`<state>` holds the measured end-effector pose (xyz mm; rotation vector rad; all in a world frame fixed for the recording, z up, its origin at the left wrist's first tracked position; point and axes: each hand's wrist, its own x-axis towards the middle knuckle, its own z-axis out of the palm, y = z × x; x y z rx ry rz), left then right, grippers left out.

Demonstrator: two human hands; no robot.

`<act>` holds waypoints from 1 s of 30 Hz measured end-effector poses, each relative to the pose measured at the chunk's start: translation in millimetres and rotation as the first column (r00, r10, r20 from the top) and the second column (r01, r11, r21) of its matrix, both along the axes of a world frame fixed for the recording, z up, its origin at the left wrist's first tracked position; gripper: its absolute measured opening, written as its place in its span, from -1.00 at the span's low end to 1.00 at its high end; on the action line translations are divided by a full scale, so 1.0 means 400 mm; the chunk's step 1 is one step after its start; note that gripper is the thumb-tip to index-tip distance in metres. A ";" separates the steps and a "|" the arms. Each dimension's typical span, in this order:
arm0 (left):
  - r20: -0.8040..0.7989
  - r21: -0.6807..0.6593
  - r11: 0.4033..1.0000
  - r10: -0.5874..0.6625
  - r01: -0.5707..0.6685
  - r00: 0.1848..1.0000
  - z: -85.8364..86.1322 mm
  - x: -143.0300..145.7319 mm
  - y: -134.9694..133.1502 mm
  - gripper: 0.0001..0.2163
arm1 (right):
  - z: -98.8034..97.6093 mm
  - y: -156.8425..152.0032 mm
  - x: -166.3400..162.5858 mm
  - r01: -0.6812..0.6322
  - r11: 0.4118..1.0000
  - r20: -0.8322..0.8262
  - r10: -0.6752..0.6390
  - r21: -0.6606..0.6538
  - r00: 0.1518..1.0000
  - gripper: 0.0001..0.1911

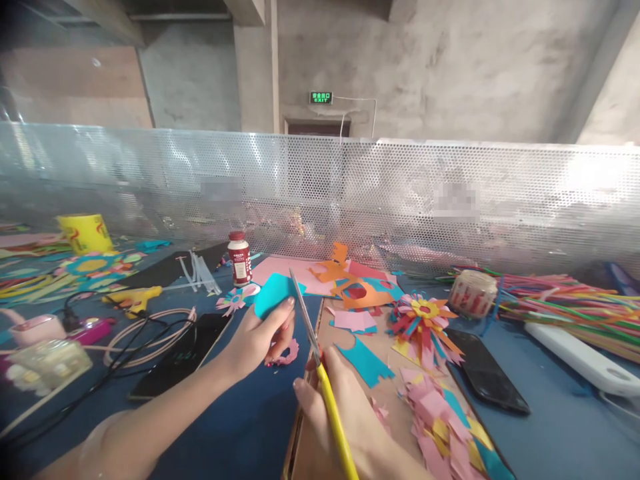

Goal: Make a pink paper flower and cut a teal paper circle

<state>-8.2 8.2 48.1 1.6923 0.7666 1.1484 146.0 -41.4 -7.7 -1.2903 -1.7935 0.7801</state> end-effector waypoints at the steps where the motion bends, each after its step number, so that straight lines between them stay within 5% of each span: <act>1: -0.012 -0.001 1.000 -0.009 0.009 1.000 -0.001 -0.001 -0.001 -0.61 | -0.007 0.002 0.004 -0.016 1.000 -0.006 0.016 0.000 1.000 -0.73; 8: 0.020 -0.058 0.994 -0.092 0.093 0.996 0.008 -0.010 0.000 -0.62 | -0.008 0.001 0.001 -0.041 0.999 0.012 0.041 0.000 0.999 -0.76; 14: 0.007 -0.062 0.992 -0.113 0.113 0.994 0.008 -0.009 -0.001 -0.62 | 0.016 -0.003 -0.024 0.184 0.981 0.083 -0.179 -0.057 0.980 -0.81; 30: 0.008 0.055 0.992 -0.113 0.113 0.994 -0.006 -0.004 -0.006 -0.62 | 0.044 -0.011 -0.029 0.212 0.977 0.035 -0.211 -0.028 0.977 -0.79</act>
